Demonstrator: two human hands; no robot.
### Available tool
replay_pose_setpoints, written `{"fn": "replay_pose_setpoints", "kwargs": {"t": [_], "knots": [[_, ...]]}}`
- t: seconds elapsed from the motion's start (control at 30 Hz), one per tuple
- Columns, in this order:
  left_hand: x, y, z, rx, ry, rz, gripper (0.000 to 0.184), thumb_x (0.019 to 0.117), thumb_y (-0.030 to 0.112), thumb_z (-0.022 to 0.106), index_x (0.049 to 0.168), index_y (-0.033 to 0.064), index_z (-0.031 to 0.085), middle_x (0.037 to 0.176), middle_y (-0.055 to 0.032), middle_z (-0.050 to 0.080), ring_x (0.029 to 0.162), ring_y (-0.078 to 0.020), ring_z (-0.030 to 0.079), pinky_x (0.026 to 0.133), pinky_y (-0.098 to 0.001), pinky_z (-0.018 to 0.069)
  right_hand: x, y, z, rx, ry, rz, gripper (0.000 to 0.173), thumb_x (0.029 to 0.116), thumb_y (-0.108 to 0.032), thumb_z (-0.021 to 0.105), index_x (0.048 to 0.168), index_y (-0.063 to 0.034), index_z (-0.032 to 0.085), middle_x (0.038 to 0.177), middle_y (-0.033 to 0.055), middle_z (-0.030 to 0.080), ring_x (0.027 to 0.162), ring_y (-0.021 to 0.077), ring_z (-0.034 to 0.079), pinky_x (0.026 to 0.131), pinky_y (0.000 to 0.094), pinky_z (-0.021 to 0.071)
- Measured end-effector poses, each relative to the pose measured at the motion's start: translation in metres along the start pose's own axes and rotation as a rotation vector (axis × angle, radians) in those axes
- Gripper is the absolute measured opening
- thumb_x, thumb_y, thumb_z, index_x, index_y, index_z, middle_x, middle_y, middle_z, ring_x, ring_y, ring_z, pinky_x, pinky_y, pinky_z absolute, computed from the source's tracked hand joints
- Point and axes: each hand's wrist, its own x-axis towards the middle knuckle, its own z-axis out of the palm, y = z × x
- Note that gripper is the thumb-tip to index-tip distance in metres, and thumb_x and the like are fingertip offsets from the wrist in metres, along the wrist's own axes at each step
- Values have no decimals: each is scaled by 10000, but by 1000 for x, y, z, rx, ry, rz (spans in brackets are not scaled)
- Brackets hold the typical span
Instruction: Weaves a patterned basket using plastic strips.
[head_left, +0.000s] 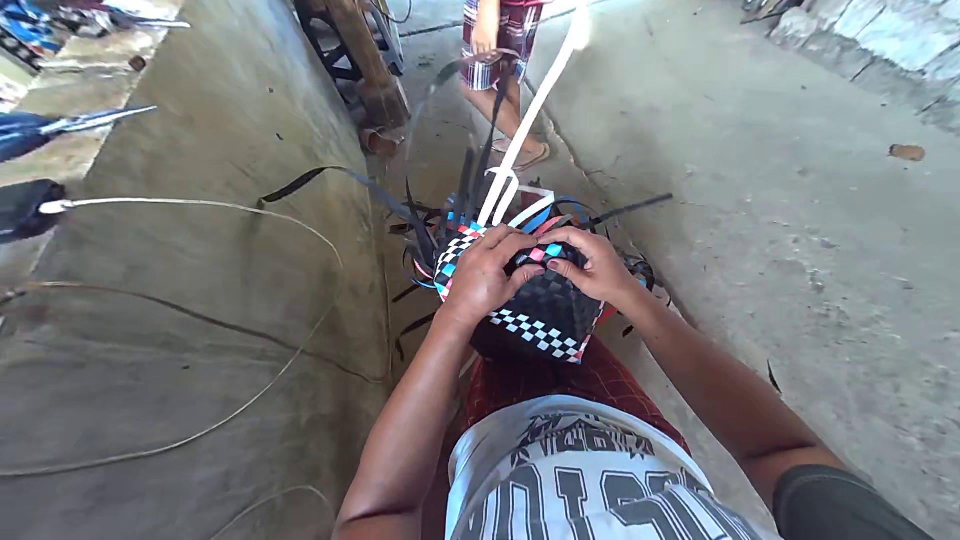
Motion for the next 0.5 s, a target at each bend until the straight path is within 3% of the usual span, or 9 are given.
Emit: {"fn": "replay_pose_setpoints", "kwargs": {"t": [0.13, 0.23, 0.3, 0.4, 0.5], "knots": [[1, -3, 8, 4, 51, 42, 157, 942, 210, 740, 1009, 72, 773, 1026, -90, 735, 957, -212, 718, 843, -416, 600, 0, -3, 5, -55, 72, 19, 186, 910, -47, 693, 1082, 19, 710, 1046, 116, 738, 950, 138, 714, 882, 307, 589], [-1, 0, 22, 35, 81, 43, 148, 963, 184, 683, 920, 72, 769, 893, -77, 726, 827, -223, 708, 737, -433, 585, -5, -3, 9, -137, 121, 92, 81, 910, -49, 679, 949, 2, 727, 907, 107, 730, 831, 180, 703, 795, 380, 589], [0, 0, 24, 30, 51, -11, 184, 989, 208, 665, 939, 74, 780, 924, -81, 752, 875, -229, 730, 793, -449, 594, -7, -1, 10, -131, 126, 148, 127, 947, -94, 653, 972, -3, 739, 918, 108, 740, 856, 176, 709, 824, 380, 587], [3, 1, 23, 41, -1, -77, 229, 1017, 253, 630, 1008, 75, 774, 1007, -107, 760, 960, -268, 734, 860, -482, 579, -7, 5, 11, -14, 139, 199, 199, 967, -117, 626, 1071, 1, 749, 1066, 115, 743, 1001, 134, 703, 925, 303, 571], [5, 6, 29, 75, 19, -61, 225, 1007, 239, 636, 977, 61, 771, 958, -125, 747, 921, -291, 729, 848, -484, 575, -9, 4, 15, -36, 227, 257, 170, 944, -95, 624, 981, 2, 757, 983, 104, 743, 945, 129, 694, 892, 306, 561]]}}
